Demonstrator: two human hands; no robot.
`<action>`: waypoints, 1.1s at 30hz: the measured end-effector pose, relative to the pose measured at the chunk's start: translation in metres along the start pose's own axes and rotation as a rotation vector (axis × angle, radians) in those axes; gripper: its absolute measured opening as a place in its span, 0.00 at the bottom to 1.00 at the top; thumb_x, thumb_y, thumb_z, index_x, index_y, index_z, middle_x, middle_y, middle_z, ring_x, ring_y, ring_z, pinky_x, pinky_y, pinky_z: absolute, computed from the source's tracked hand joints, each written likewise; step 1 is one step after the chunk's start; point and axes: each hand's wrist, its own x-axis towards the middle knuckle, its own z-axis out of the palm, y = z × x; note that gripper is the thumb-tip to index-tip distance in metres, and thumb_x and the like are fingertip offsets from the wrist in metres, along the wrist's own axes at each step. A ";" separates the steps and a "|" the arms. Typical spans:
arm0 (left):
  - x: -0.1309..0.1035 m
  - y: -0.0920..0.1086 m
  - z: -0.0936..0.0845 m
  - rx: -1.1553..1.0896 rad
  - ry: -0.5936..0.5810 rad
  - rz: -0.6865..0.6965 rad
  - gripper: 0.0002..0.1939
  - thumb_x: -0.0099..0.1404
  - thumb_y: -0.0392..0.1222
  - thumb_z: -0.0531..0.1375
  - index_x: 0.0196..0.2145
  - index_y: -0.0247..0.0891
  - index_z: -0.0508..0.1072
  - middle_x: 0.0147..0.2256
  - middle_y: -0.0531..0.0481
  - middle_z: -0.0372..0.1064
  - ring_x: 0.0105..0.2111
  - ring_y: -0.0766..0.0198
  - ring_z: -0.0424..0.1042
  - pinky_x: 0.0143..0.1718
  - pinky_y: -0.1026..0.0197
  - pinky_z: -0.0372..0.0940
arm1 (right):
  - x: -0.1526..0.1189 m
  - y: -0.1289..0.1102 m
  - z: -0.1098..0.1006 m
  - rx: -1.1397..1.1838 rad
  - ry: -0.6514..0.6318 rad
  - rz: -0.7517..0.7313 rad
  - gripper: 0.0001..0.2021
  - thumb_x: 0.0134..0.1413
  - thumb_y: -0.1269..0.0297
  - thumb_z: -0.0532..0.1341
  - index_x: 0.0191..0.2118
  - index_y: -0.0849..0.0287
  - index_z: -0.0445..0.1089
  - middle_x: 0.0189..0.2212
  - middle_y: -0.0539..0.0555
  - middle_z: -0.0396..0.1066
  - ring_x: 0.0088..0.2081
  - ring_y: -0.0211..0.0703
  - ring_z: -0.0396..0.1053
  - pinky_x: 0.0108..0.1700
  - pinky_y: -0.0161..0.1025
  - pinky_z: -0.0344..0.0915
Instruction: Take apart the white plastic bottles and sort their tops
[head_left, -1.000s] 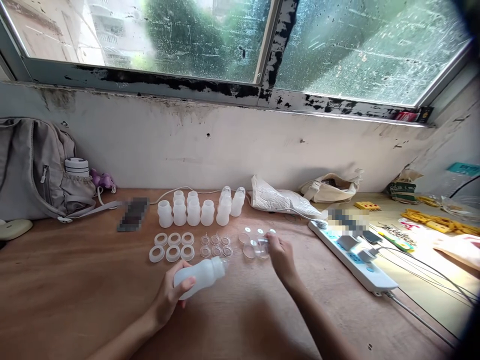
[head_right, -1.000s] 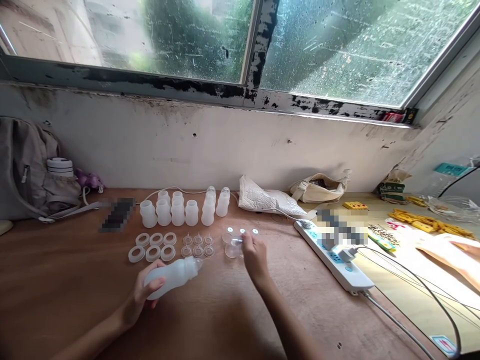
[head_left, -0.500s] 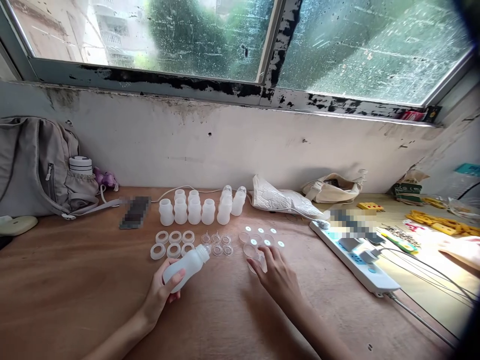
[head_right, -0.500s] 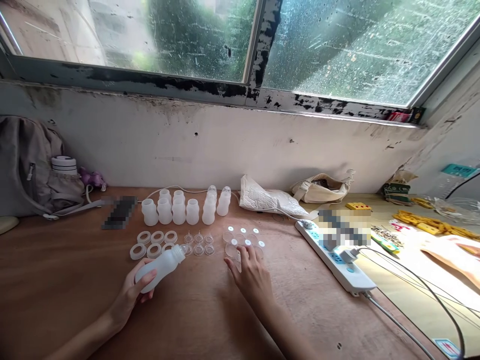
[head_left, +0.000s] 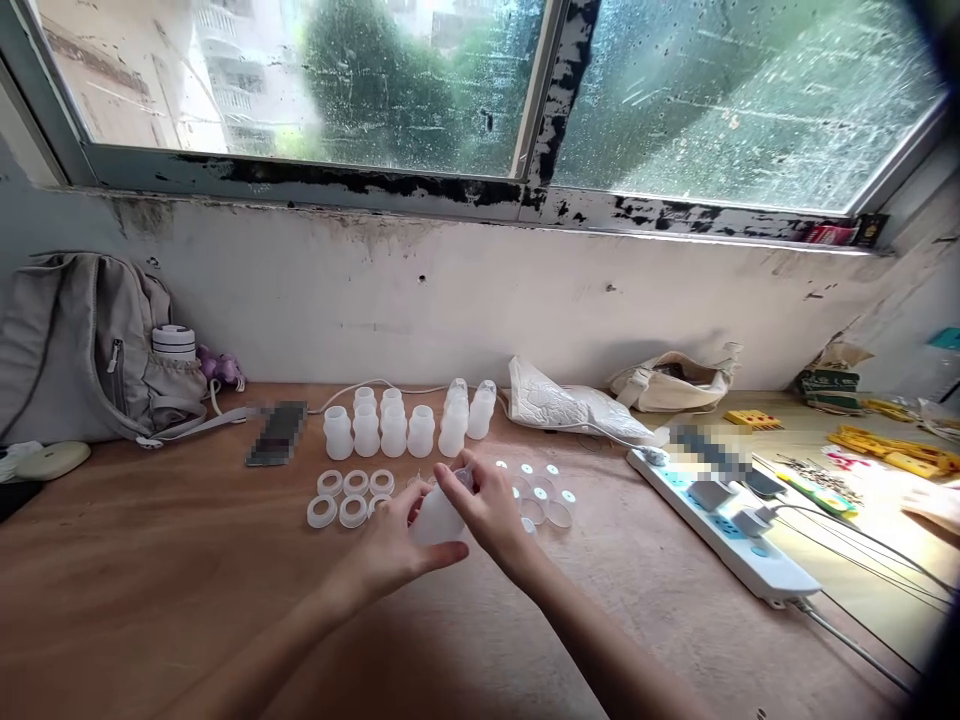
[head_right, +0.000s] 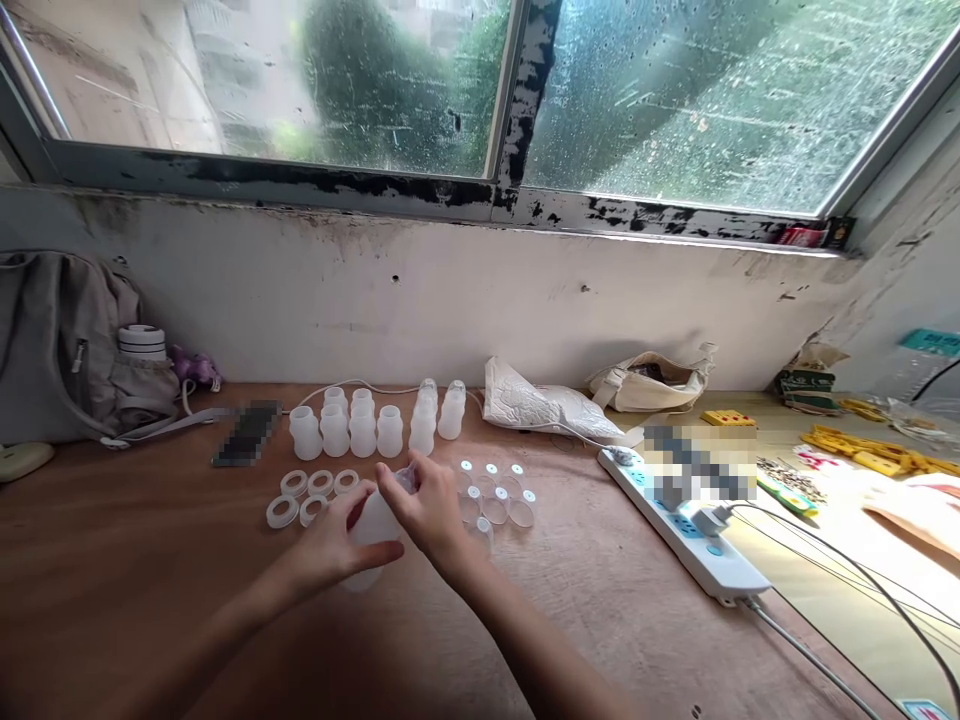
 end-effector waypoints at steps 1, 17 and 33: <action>0.001 0.006 -0.001 0.043 0.023 0.016 0.24 0.47 0.50 0.62 0.42 0.43 0.65 0.35 0.51 0.69 0.34 0.59 0.67 0.33 0.61 0.62 | 0.002 -0.001 0.003 -0.010 -0.011 -0.012 0.17 0.49 0.53 0.54 0.18 0.60 0.56 0.14 0.45 0.53 0.19 0.32 0.53 0.22 0.31 0.48; 0.006 -0.005 -0.017 -0.077 -0.393 -0.104 0.10 0.42 0.35 0.61 0.22 0.35 0.62 0.20 0.58 0.56 0.20 0.72 0.54 0.17 0.69 0.47 | -0.012 0.002 0.017 0.279 -0.166 -0.076 0.16 0.44 0.57 0.55 0.16 0.59 0.50 0.14 0.44 0.46 0.18 0.30 0.47 0.20 0.31 0.45; 0.002 -0.019 -0.016 -0.474 -1.002 -0.386 0.18 0.36 0.53 0.59 0.23 0.38 0.64 0.21 0.55 0.59 0.22 0.63 0.64 0.25 0.59 0.58 | -0.016 -0.019 -0.007 0.525 -0.449 -0.226 0.11 0.39 0.57 0.59 0.25 0.60 0.60 0.17 0.45 0.54 0.19 0.30 0.52 0.20 0.30 0.49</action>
